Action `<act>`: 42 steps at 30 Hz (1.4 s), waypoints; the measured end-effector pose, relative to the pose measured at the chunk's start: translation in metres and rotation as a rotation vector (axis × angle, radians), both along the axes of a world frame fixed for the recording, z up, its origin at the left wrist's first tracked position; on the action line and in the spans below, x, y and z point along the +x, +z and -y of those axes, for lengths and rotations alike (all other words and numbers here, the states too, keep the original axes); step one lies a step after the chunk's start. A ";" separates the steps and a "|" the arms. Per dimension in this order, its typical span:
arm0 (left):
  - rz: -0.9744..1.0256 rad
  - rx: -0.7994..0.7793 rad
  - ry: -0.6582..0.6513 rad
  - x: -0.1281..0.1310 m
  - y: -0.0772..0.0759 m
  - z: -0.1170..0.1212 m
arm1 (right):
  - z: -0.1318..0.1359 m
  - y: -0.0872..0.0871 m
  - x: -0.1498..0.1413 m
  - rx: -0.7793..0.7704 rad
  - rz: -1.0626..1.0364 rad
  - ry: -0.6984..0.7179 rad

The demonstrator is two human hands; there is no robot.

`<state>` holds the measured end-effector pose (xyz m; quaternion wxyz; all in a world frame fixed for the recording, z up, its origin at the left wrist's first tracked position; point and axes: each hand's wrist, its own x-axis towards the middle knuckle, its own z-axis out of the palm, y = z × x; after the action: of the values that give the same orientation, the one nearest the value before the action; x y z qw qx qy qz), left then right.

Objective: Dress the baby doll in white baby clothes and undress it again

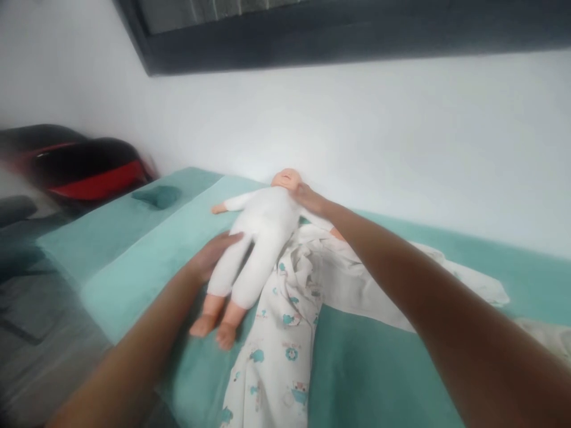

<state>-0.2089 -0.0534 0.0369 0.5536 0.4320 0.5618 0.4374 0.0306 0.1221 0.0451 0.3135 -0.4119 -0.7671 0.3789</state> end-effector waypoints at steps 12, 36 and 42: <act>-1.378 0.878 -0.614 0.064 0.004 0.104 | 0.082 -0.037 0.177 -0.080 0.848 -0.360; -0.909 0.724 -0.093 0.166 0.035 0.149 | 0.378 0.061 0.137 -0.033 0.618 -0.130; -0.362 0.640 0.126 0.195 0.061 0.170 | 0.371 0.025 0.137 -0.252 0.088 -0.202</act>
<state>-0.0143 -0.2235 0.0980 0.2542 0.6183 0.5107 0.5406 0.1674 -0.2484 0.0701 0.2617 -0.5392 -0.6812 0.4204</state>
